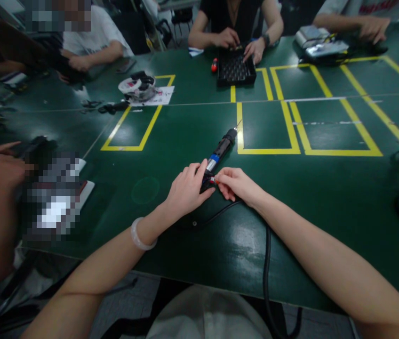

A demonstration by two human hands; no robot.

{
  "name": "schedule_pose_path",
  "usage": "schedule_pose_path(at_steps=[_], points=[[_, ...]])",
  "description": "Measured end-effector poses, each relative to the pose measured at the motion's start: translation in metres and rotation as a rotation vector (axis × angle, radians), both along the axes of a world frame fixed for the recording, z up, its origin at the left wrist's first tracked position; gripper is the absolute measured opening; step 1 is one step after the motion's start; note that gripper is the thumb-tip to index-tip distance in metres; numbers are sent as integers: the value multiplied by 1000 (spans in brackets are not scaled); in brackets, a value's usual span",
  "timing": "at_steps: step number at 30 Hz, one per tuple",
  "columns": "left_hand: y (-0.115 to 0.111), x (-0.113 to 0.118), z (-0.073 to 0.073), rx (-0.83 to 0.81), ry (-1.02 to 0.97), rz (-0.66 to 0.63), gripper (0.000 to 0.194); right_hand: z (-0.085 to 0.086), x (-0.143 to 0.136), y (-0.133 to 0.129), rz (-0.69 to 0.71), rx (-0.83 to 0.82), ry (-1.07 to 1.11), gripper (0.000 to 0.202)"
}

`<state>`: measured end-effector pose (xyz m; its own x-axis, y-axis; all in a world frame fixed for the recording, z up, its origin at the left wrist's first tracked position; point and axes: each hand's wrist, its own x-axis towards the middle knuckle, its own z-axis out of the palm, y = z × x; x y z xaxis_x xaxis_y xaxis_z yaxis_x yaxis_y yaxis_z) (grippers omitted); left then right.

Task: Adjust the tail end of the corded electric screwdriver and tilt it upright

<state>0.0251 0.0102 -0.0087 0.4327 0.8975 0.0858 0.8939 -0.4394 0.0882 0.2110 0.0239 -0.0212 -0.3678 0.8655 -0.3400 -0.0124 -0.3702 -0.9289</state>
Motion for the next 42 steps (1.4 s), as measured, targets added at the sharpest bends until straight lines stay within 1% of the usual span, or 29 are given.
schedule_pose_path(at_steps=[3,6,8,11,13,14,17,21,24,30,34,36,38,40,42], points=[[0,0,0,-3,1,1,79,-4,0,0,12,70,-13,29],[0,0,1,-4,12,0,79,-9,1,-1,55,230,-59,28],[0,0,1,-10,19,0,80,-11,2,-2,79,426,-151,23],[0,-1,2,-19,23,-3,80,-13,6,-3,132,825,-374,10],[0,-1,2,-26,26,-2,79,-13,9,-4,189,1042,-497,8],[-1,-1,2,-28,27,-1,79,-13,10,-5,218,1115,-548,10],[-1,0,2,-27,26,4,79,-13,12,-7,272,1234,-661,17],[-1,1,2,-23,34,7,79,-13,12,-9,288,1330,-767,20],[-1,1,3,-23,40,13,79,-11,12,-8,291,1366,-806,21],[-2,2,3,-23,57,14,84,-9,14,-9,282,1395,-794,22],[-2,4,3,-6,68,29,81,-10,14,-12,245,1372,-758,24],[-3,6,3,-5,75,42,75,-10,14,-12,215,1305,-690,24],[-3,8,2,-12,77,52,68,-10,14,-10,173,1189,-591,23],[-3,9,1,-11,68,53,66,-11,17,-6,110,1011,-476,23],[-2,7,0,-4,58,52,68,-11,20,-1,22,772,-351,26]])
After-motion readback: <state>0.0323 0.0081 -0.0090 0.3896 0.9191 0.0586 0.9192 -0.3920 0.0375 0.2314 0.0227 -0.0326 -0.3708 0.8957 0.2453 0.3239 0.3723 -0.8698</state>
